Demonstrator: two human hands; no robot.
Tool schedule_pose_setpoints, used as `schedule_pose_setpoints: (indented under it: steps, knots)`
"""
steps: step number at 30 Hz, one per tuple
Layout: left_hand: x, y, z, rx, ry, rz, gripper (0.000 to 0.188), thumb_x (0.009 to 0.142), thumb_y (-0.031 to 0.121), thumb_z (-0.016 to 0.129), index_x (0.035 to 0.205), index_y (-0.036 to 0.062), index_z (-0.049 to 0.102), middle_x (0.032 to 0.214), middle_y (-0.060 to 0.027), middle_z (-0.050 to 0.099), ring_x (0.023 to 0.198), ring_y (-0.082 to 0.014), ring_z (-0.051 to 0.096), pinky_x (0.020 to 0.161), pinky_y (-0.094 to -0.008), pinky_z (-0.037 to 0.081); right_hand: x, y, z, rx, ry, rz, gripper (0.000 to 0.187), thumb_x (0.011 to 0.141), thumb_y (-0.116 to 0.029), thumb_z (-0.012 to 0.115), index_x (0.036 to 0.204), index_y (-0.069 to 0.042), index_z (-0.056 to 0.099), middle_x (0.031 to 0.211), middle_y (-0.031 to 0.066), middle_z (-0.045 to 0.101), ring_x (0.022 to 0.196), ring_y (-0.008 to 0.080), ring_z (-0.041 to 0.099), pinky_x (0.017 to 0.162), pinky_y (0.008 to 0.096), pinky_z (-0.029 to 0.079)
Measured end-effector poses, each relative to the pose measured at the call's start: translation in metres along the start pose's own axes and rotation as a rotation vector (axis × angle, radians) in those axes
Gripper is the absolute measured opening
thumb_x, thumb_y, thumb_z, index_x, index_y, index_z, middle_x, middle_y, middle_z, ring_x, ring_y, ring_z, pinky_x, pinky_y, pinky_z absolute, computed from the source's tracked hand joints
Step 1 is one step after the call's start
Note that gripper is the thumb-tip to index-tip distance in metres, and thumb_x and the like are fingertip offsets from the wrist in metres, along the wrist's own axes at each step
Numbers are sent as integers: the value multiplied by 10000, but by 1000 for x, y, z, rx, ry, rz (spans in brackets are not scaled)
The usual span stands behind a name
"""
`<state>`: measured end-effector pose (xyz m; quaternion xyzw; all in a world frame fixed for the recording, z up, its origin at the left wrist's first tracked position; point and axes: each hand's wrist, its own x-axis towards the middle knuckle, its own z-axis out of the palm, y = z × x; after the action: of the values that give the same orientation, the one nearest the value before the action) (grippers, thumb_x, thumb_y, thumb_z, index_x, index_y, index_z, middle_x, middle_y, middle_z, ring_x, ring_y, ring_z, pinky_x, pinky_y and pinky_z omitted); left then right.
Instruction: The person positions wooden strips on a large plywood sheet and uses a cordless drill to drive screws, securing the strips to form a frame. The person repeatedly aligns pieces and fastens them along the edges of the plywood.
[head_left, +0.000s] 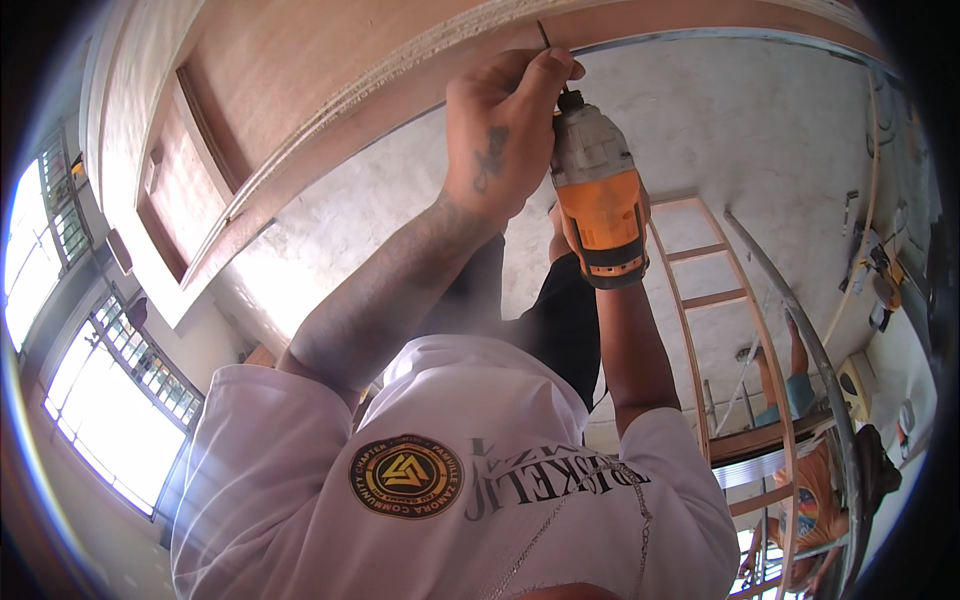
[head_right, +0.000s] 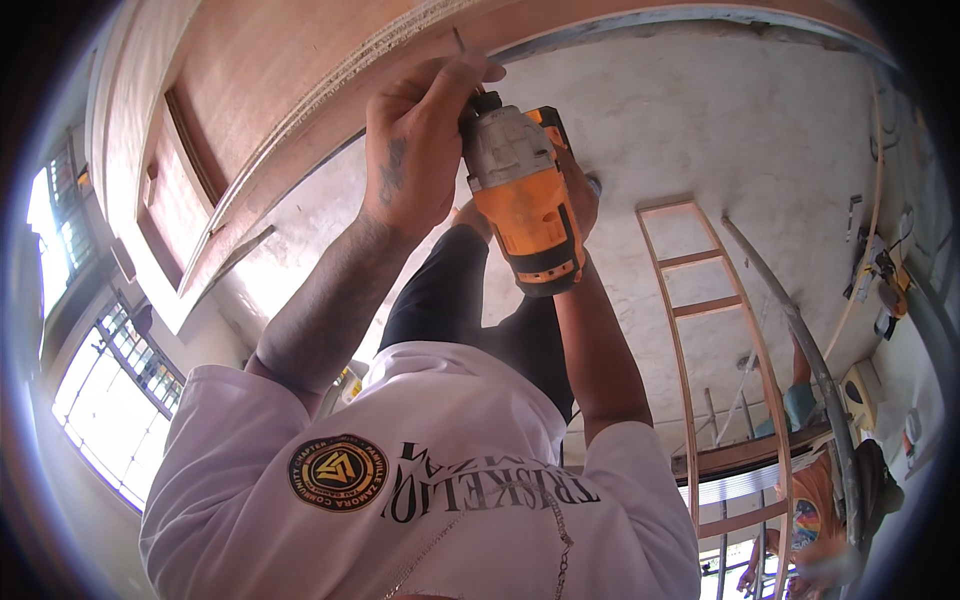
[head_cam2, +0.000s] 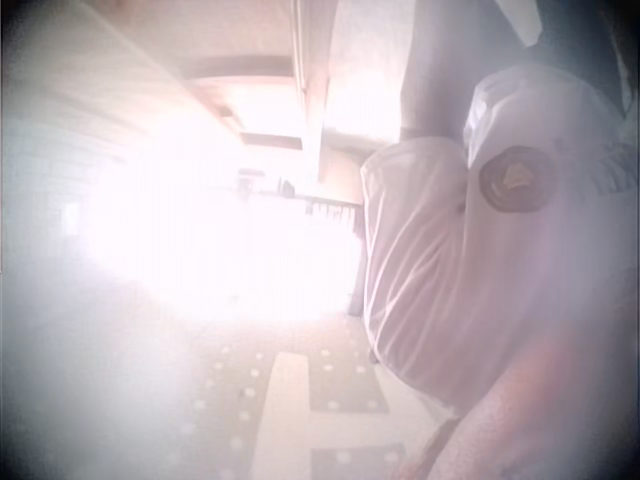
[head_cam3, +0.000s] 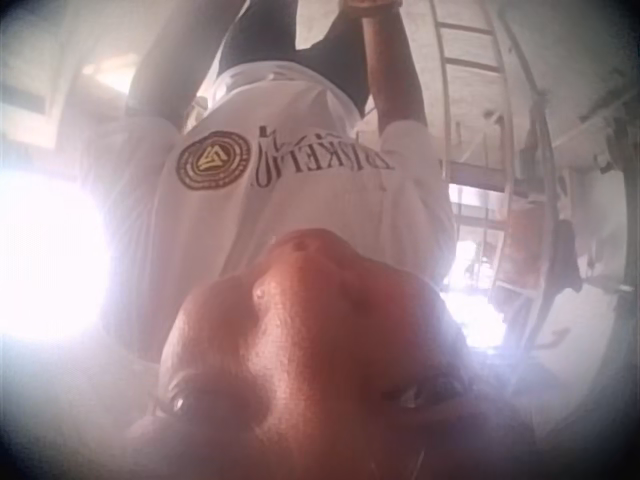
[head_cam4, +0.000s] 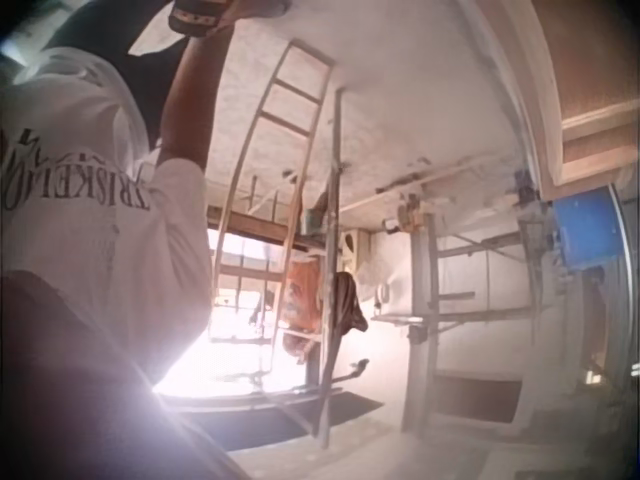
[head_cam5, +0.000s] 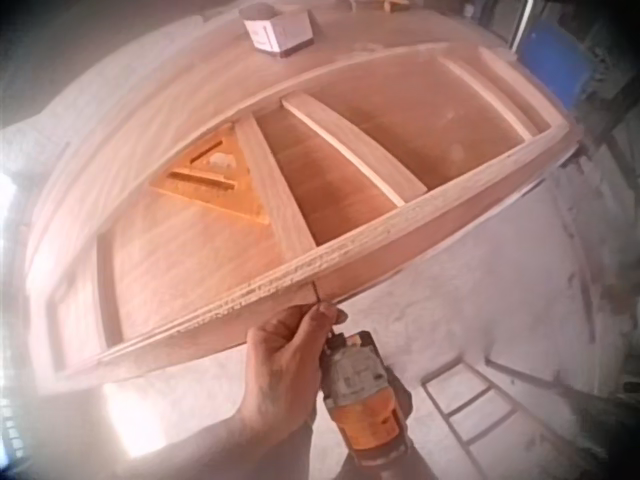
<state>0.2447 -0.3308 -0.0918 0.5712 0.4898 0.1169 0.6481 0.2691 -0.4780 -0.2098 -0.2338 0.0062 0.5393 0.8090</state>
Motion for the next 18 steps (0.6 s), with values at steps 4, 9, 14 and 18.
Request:
schedule_pose_setpoints:
  steps: [4,9,14,18]
  knots:
    - [0,-1,9,-82,102,26,355,989,274,617,947,-55,743,725,-74,655,645,-112,575,591,-280,493,1,-4,3,55,-27,13,502,1034,-328,441,1396,19,476,1318,232,587,1211,322,628,981,410,564]
    - [1,2,4,11,26,-26,317,1009,248,612,1027,-42,737,861,-79,679,692,-94,600,575,-268,496,4,-8,6,103,-56,12,515,1064,-338,376,1413,33,454,1337,252,570,1228,333,621,986,415,570]
    - [4,3,-1,126,-22,76,307,1014,229,596,1025,-47,731,856,-84,685,657,-101,603,546,-271,493,5,-11,11,33,-83,-28,532,1094,-348,312,1430,47,431,1357,272,554,1244,345,613,990,420,577]
    - [2,-1,4,42,22,45,309,1016,231,595,1030,-46,730,864,-83,691,631,-102,592,528,-277,486,2,-13,17,180,-10,48,543,1108,-356,283,1438,51,423,1365,278,550,1255,351,609,1001,427,575]
